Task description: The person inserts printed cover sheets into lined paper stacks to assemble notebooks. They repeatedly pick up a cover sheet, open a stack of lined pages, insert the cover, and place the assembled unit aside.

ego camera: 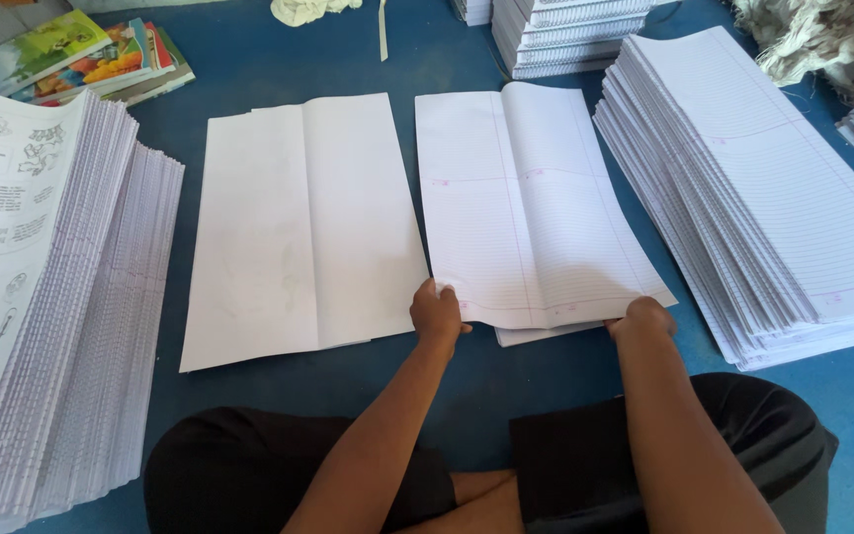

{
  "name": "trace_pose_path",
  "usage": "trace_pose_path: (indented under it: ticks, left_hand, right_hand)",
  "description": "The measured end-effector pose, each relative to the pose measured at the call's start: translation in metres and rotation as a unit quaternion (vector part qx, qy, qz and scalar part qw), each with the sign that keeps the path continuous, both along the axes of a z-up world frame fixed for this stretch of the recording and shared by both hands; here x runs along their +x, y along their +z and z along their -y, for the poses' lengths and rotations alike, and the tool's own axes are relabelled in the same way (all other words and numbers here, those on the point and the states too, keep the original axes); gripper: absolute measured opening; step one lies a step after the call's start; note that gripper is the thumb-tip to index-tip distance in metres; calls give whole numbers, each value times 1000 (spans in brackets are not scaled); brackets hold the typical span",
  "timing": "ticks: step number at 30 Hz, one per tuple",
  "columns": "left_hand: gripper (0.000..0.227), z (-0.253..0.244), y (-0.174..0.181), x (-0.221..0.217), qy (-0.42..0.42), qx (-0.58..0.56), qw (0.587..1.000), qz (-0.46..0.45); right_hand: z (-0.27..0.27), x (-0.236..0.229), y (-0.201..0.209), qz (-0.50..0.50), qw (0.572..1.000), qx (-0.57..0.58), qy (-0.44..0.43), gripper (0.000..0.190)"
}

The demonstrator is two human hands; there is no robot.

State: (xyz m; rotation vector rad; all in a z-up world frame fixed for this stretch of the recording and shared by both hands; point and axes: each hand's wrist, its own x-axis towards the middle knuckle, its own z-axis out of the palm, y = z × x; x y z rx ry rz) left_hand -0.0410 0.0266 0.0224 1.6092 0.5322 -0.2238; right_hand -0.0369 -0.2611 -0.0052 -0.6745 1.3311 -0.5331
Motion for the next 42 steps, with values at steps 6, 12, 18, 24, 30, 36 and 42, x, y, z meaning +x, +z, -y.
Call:
trace_pose_path:
  ticks: [6, 12, 18, 24, 30, 36, 42]
  left_hand:
    - [31, -2, -6, -6, 7, -7, 1000, -8]
    - [31, -6, -19, 0, -15, -44, 999, 8]
    - [41, -10, -10, 4, -68, 31, 996, -40]
    - [53, -9, -15, 3, -66, 109, 990, -53]
    - [46, -7, -62, 8, -95, 304, 940, 120]
    - [32, -12, -61, 7, -141, 265, 950, 84]
    - [34, -12, -30, 2, -137, 299, 944, 21]
  right_hand:
    - [25, 15, -42, -2, 998, -6, 64, 46]
    - [16, 12, -33, -47, 997, -39, 55, 52]
    - [0, 8, 3, -272, 926, -230, 127, 59]
    - [-25, -4, 8, -242, 672, -615, 333, 68]
    - [-40, -2, -1, -232, 576, -596, 510, 53]
    - [-43, 4, 0, -333, 539, -521, 571, 59]
    - [-47, 5, 10, -372, 533, -464, 602, 60]
